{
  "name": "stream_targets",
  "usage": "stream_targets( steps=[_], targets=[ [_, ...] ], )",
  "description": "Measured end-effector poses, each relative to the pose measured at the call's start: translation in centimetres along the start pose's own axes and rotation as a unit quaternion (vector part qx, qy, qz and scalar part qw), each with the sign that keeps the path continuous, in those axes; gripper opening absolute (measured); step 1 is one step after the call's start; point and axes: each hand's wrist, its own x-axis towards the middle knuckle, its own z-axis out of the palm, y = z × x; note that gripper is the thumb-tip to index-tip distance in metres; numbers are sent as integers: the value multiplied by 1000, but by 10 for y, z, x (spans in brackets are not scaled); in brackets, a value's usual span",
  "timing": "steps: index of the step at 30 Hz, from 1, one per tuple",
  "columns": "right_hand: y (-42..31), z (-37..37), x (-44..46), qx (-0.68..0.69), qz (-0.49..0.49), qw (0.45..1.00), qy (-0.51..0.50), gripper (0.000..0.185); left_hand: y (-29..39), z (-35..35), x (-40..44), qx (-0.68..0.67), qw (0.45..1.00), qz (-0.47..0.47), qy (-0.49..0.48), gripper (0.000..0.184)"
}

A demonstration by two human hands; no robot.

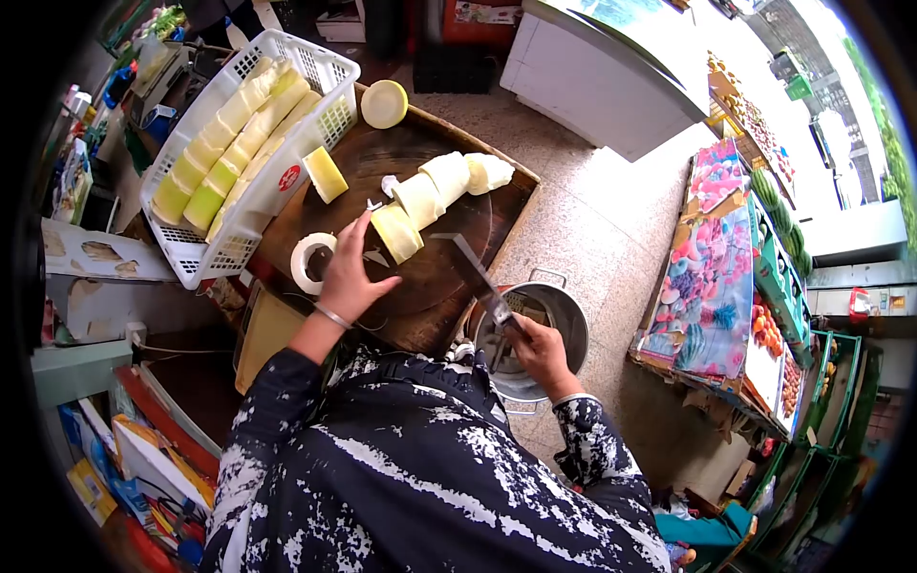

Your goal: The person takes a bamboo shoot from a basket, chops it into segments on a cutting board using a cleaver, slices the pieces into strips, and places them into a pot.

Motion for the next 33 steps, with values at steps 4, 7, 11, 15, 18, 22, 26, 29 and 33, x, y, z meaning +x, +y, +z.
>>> stream_targets(
  steps=[4,7,11,15,18,22,26,29,33],
  targets=[
    [0,21,-6,232,262,935,68,11,15,42,18,60,987,-149,-7,118],
    [2,28,-2,218,255,934,123,10,8,48,30,18,985,-168,32,98],
    [0,32,14,186,292,935,74,17,-3,41,52,43,984,-154,80,78],
    [3,33,37,177,252,948,78,19,-18,32,75,66,985,-101,124,53],
    [-1,30,51,149,246,956,55,19,-27,25,95,65,986,-85,128,44],
    [-7,37,66,165,189,965,83,20,-39,14,129,48,988,-87,117,31],
    [-17,38,80,116,156,979,61,21,-74,17,169,34,996,-81,36,28],
    [-26,30,90,43,101,994,7,23,-70,-1,177,2,991,-124,-42,29],
    [-33,25,104,-33,66,996,-47,24,-65,-48,165,-130,980,-118,-94,31]
  ],
)
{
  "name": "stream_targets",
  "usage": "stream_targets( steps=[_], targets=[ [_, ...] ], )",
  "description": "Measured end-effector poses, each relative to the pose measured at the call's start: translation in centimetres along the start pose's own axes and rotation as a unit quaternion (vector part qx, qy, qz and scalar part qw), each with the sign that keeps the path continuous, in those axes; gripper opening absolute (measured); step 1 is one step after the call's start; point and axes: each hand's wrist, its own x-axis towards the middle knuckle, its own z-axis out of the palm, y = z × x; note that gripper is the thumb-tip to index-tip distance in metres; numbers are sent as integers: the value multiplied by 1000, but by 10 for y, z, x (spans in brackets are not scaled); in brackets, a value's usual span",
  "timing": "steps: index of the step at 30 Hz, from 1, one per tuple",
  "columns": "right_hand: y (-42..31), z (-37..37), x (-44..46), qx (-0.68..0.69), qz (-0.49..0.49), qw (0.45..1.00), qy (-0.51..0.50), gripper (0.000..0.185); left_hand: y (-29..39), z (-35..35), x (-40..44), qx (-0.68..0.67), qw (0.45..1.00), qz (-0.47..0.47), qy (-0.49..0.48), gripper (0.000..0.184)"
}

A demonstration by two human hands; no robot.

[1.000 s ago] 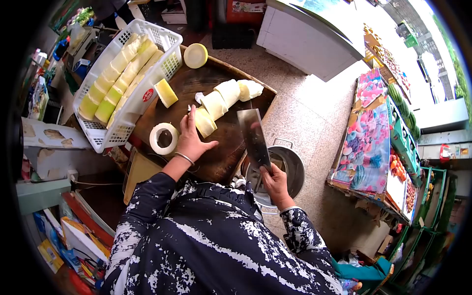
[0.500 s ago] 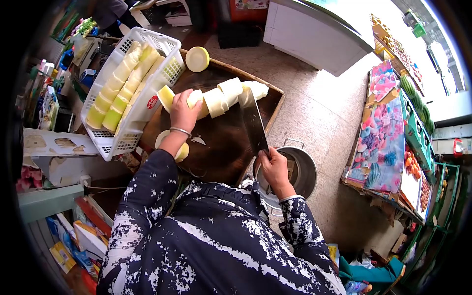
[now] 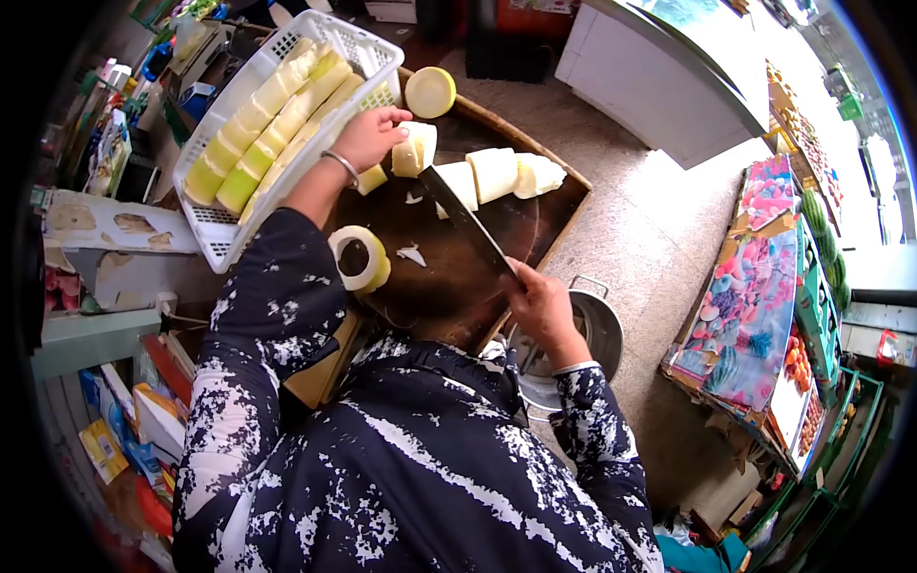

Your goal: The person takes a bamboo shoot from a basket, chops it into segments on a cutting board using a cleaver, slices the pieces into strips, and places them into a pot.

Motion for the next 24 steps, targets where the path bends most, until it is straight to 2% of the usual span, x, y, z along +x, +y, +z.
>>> stream_targets(
  steps=[1,3,5,7,9,10,13,15,17,18,19,21,22,24],
  targets=[
    [9,3,1,0,-11,1000,2,21,11,-6,-12,-10,1000,16,7,32],
    [-5,-3,9,-13,31,999,-6,19,-16,-29,-64,-81,995,-7,51,35],
    [-12,-3,13,7,12,1000,23,19,-13,-38,-94,-26,997,-35,61,40],
    [-22,4,17,-14,6,999,30,21,-82,-18,-179,174,962,-168,126,46],
    [-25,9,16,-7,1,1000,26,21,-79,-7,-192,4,955,-274,113,52],
    [-28,14,15,-27,-21,999,25,20,-74,12,-205,-298,896,-309,111,51],
    [-34,20,9,-40,-24,999,24,19,-96,40,-205,-266,917,-235,182,46],
    [-39,22,3,-43,-10,999,12,18,-71,53,-195,-315,890,-257,209,45],
    [-47,30,-6,-8,6,1000,-2,19,-68,67,-189,-307,902,-233,197,46],
    [-51,33,-8,-11,-17,1000,5,17,-63,73,-185,-299,906,-233,187,49],
    [-54,38,-10,-38,-18,999,-33,14,-60,75,-182,-319,905,-216,180,52],
    [-63,41,-10,-44,-24,998,-42,15,-62,73,-183,-306,910,-233,154,51],
    [-65,45,-7,-101,-18,991,-89,18,-62,74,-186,-311,908,-232,156,51],
    [-70,51,-6,-115,-28,989,-93,18,-62,76,-188,-318,901,-225,194,51]
  ],
)
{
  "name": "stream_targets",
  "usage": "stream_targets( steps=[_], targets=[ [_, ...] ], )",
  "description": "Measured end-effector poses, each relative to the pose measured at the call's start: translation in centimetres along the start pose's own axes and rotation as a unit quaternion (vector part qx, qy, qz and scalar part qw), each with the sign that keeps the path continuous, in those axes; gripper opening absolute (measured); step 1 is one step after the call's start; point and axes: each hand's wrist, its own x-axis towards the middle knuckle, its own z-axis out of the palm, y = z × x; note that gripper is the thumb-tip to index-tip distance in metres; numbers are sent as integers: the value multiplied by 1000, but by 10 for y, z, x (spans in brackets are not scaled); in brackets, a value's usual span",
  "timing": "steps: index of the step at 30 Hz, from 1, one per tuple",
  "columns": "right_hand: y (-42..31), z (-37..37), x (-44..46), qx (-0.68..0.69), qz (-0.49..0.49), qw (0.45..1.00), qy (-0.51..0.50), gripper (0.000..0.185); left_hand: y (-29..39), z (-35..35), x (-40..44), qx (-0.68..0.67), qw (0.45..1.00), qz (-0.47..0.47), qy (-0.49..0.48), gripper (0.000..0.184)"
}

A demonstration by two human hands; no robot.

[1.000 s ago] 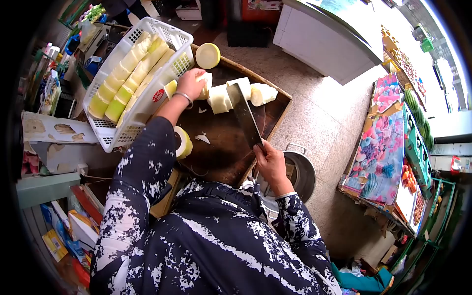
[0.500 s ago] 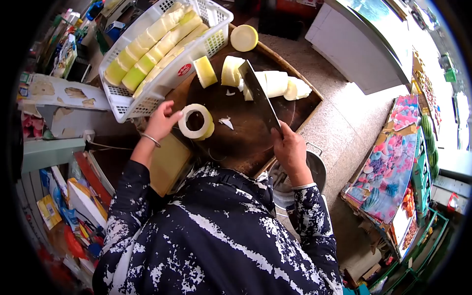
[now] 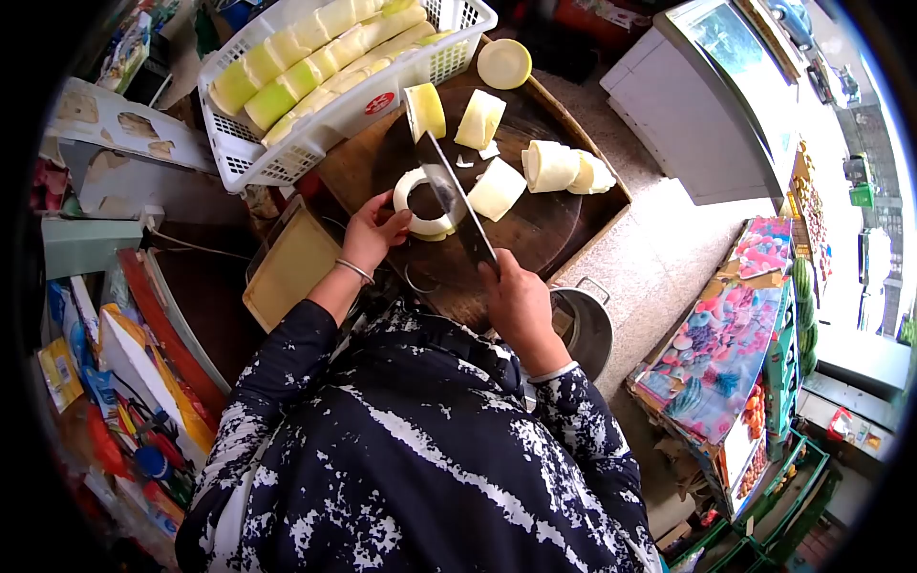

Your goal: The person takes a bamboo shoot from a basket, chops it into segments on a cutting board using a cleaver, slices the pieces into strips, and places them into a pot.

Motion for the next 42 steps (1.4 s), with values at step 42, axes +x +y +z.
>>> stream_targets(
  steps=[42],
  targets=[
    [40,12,13,-46,53,998,-5,20,40,7,-4,528,799,280,-72,37]
  ],
)
